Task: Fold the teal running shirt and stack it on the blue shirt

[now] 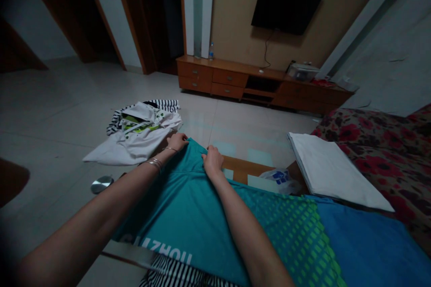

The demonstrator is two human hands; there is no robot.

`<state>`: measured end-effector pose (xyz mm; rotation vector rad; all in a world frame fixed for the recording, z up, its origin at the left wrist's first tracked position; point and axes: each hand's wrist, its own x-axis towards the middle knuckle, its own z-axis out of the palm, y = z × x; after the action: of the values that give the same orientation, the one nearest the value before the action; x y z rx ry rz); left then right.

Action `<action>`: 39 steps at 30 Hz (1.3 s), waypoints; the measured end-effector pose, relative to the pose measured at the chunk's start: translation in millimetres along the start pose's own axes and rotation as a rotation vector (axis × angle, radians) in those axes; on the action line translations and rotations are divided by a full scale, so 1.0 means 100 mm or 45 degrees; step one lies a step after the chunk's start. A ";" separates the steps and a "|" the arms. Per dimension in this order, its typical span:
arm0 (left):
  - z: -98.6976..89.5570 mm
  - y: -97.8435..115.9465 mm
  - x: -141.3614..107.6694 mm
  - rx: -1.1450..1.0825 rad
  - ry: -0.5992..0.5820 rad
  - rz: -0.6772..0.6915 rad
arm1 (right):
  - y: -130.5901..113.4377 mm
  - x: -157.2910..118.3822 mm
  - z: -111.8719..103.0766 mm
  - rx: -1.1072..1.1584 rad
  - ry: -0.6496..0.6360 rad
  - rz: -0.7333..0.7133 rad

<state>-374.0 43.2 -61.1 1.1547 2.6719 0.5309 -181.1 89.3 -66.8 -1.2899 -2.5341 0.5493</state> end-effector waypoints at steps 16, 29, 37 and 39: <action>-0.07 -0.06 0.30 -0.071 0.015 0.072 | 0.10 0.02 -0.05 0.117 0.086 -0.039; 0.17 -0.04 0.33 -0.028 0.006 0.188 | 0.13 0.19 0.12 0.065 0.015 0.016; 0.17 -0.01 0.36 -0.112 -0.074 0.157 | 0.22 0.11 0.18 0.298 0.104 -0.078; 0.19 0.00 0.35 -0.143 -0.047 0.142 | 0.26 0.09 0.15 0.301 0.109 -0.093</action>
<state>-392.0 73.5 -79.1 1.2733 2.5224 0.6622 -173.1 107.6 -91.0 -1.1089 -2.3530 0.7357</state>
